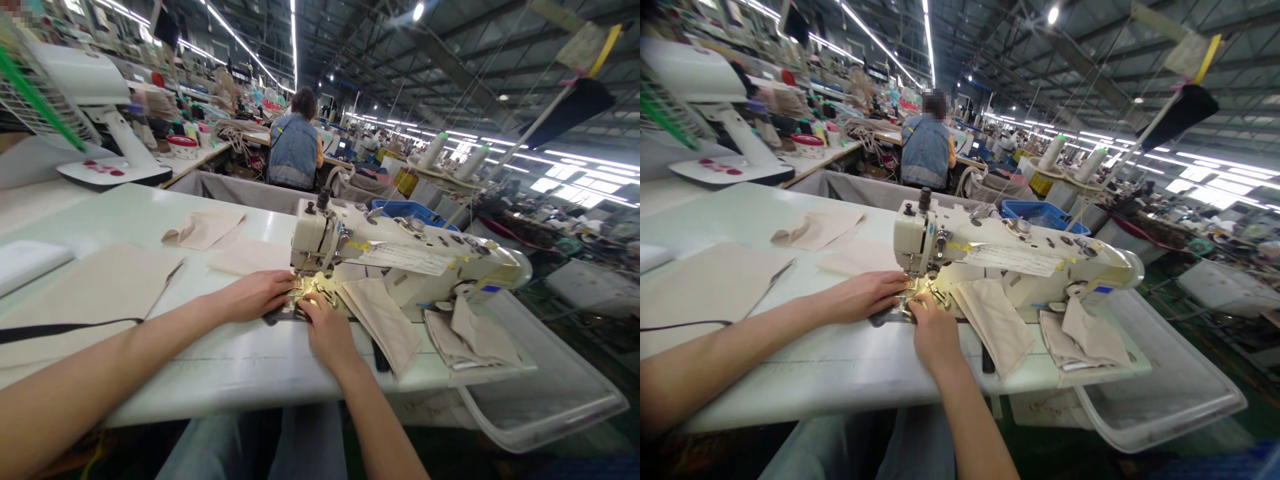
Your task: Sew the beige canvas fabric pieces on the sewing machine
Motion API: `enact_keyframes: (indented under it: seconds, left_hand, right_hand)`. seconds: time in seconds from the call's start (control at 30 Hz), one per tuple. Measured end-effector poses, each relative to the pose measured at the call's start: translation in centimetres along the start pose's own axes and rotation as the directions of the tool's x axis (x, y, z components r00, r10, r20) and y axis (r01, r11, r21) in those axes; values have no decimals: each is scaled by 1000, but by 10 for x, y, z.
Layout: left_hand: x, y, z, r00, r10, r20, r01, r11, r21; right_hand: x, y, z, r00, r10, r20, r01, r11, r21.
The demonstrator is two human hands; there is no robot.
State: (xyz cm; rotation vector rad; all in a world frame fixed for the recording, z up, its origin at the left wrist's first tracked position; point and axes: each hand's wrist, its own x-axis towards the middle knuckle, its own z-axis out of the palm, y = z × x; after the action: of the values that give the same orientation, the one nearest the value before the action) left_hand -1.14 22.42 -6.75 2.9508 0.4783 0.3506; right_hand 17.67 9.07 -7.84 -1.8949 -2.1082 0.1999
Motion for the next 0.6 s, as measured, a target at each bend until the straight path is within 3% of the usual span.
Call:
enact_keyframes:
  seconds: [0.6]
  left_hand:
    - [3,-5,1,999,9,-47,-12,998,-54]
  right_hand:
    - [-4,-2,3,999,10,-33,-10,1000,27]
